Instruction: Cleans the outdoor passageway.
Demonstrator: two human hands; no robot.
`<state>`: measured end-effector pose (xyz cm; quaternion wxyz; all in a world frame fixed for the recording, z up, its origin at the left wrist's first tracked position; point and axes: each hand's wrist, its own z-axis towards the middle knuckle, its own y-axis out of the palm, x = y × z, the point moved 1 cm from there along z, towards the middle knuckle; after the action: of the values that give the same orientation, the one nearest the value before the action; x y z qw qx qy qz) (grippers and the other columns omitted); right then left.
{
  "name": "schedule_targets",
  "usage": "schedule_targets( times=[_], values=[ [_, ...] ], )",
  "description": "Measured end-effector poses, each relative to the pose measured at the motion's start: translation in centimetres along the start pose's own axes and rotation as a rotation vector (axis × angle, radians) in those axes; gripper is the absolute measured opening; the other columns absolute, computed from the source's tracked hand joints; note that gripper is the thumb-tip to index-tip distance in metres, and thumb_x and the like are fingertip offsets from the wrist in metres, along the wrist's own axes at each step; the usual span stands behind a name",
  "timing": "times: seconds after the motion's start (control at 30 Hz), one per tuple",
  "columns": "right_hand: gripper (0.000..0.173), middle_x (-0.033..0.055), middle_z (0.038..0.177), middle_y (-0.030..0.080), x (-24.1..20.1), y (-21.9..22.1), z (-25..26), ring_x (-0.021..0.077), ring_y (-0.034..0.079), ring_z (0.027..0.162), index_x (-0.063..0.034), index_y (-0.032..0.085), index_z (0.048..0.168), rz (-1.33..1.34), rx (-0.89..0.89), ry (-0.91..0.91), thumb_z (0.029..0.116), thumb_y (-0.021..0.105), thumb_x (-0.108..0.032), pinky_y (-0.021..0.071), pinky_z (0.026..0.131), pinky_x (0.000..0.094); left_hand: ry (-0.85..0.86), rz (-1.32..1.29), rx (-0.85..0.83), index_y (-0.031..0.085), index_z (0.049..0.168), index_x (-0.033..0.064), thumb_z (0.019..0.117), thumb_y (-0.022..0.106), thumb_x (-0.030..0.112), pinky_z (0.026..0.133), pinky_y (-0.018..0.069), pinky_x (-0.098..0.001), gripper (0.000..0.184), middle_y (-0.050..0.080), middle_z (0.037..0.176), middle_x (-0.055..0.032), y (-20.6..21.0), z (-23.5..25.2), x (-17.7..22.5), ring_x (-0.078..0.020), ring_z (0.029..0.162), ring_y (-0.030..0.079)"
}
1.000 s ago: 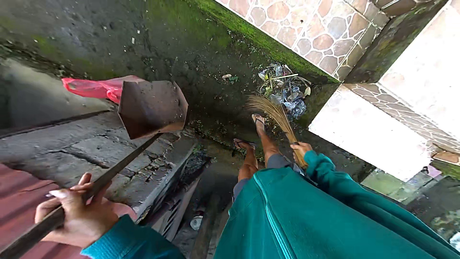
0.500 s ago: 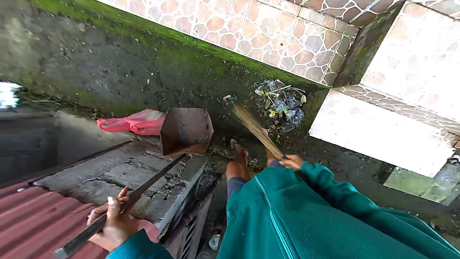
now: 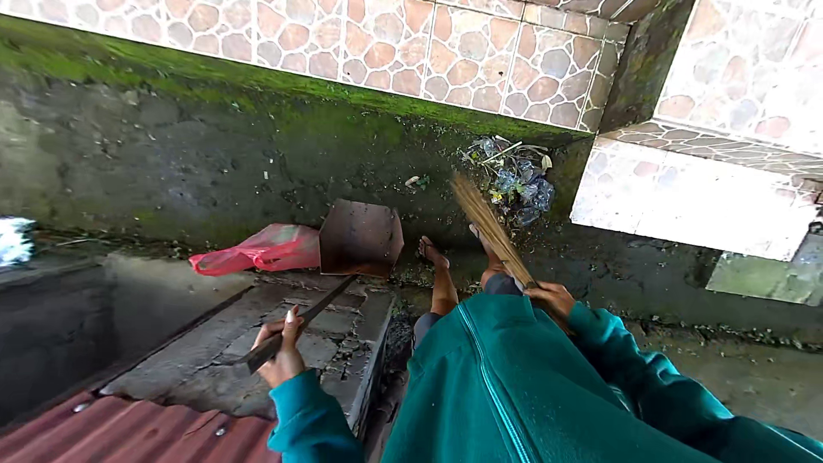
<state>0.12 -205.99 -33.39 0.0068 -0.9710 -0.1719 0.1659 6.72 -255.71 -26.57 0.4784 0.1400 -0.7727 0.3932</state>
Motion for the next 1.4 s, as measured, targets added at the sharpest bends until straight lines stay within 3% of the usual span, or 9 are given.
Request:
schedule_targets(
  times=[0.1,0.2,0.33,0.57,0.77,0.83,0.93,1.13,1.4],
  values=[
    [0.032,0.0182,0.110,0.069,-2.2,5.4,3.7,0.0179,0.065,0.097,0.0075,0.064,0.123,-0.077,-0.168,-0.044,0.0999,0.065,-0.015,0.0523,0.093,0.0372,0.068,0.006,-0.078,0.059,0.084,0.0085,0.0909,0.062,0.005,0.077,0.0594,-0.0226,0.008,0.069,0.082,0.0096,0.0,1.3,-1.2,-0.0013,0.079,0.069],
    [0.033,0.0129,0.090,0.065,-4.8,11.5,9.5,0.0152,0.063,0.066,0.0047,0.061,0.123,-0.100,-0.184,0.086,0.1042,0.060,-0.022,0.0573,0.065,0.0327,0.094,0.044,-0.146,0.059,0.084,0.0028,0.0905,0.062,0.006,0.083,0.0579,-0.0229,0.008,0.069,0.085,0.0063,-0.1,1.8,-1.7,-0.0005,0.085,0.068],
    [0.040,0.0220,0.111,0.062,-5.6,12.7,13.1,0.0233,0.062,0.079,0.0066,0.055,0.133,0.065,0.050,0.188,0.1035,0.062,-0.019,0.0560,0.075,0.0391,0.099,0.069,-0.195,0.059,0.084,-0.0039,0.0896,0.063,0.005,0.088,0.0568,-0.0214,0.011,0.071,0.088,0.0010,-0.4,2.3,-1.7,-0.0006,0.092,0.069],
    [0.025,0.0087,0.078,0.061,-6.5,10.6,2.6,0.0135,0.059,0.055,0.0039,0.058,0.122,0.431,0.214,0.166,0.1052,0.057,-0.014,0.0554,0.055,0.0287,0.099,0.067,-0.321,0.060,0.083,-0.0081,0.0875,0.064,0.004,0.092,0.0550,-0.0215,0.014,0.072,0.091,-0.0045,0.9,3.6,-2.5,-0.0024,0.097,0.069],
    [0.036,0.0177,0.106,0.067,-6.9,13.2,7.5,0.0204,0.065,0.079,0.0025,0.060,0.131,0.152,-0.077,0.082,0.1019,0.063,-0.018,0.0574,0.077,0.0388,0.145,0.141,-0.422,0.063,0.086,-0.0092,0.0873,0.067,0.006,0.088,0.0551,-0.0199,0.016,0.072,0.091,-0.0071,4.2,5.3,-2.9,-0.0009,0.093,0.068],
    [0.035,0.0150,0.099,0.063,-8.2,14.1,10.2,0.0167,0.062,0.072,0.0042,0.058,0.128,0.104,-0.103,0.147,0.1039,0.061,-0.021,0.0566,0.070,0.0334,0.155,0.183,-0.465,0.064,0.086,-0.0086,0.0874,0.068,0.008,0.089,0.0550,-0.0224,0.018,0.073,0.091,-0.0078,5.2,5.9,-2.6,-0.0027,0.093,0.068],
    [0.038,0.0219,0.117,0.062,-9.7,13.2,11.9,0.0214,0.064,0.091,0.0097,0.054,0.132,0.224,-0.009,0.246,0.1050,0.059,-0.018,0.0544,0.086,0.0353,0.154,0.224,-0.489,0.064,0.085,-0.0090,0.0864,0.068,0.009,0.089,0.0543,-0.0215,0.018,0.072,0.090,-0.0080,6.6,6.2,-1.1,-0.0022,0.092,0.068],
    [0.029,0.0114,0.080,0.065,-6.7,10.4,6.1,0.0160,0.063,0.058,0.0051,0.059,0.123,0.462,0.049,0.198,0.1032,0.061,-0.016,0.0582,0.059,0.0327,0.189,0.279,-0.527,0.065,0.085,-0.0099,0.0861,0.070,0.007,0.086,0.0519,-0.0185,0.018,0.071,0.088,-0.0081,9.7,6.5,0.9,0.0004,0.088,0.065],
    [0.036,0.0185,0.107,0.064,-8.3,6.7,11.9,0.0202,0.064,0.079,0.0055,0.058,0.130,0.252,-0.059,0.201,0.1039,0.061,-0.018,0.0563,0.077,0.0371,0.251,0.384,-0.524,0.066,0.089,-0.0135,0.0868,0.069,0.007,0.085,0.0515,-0.0202,0.021,0.071,0.089,-0.0134,12.6,8.1,3.0,-0.0024,0.086,0.065]
  ],
)
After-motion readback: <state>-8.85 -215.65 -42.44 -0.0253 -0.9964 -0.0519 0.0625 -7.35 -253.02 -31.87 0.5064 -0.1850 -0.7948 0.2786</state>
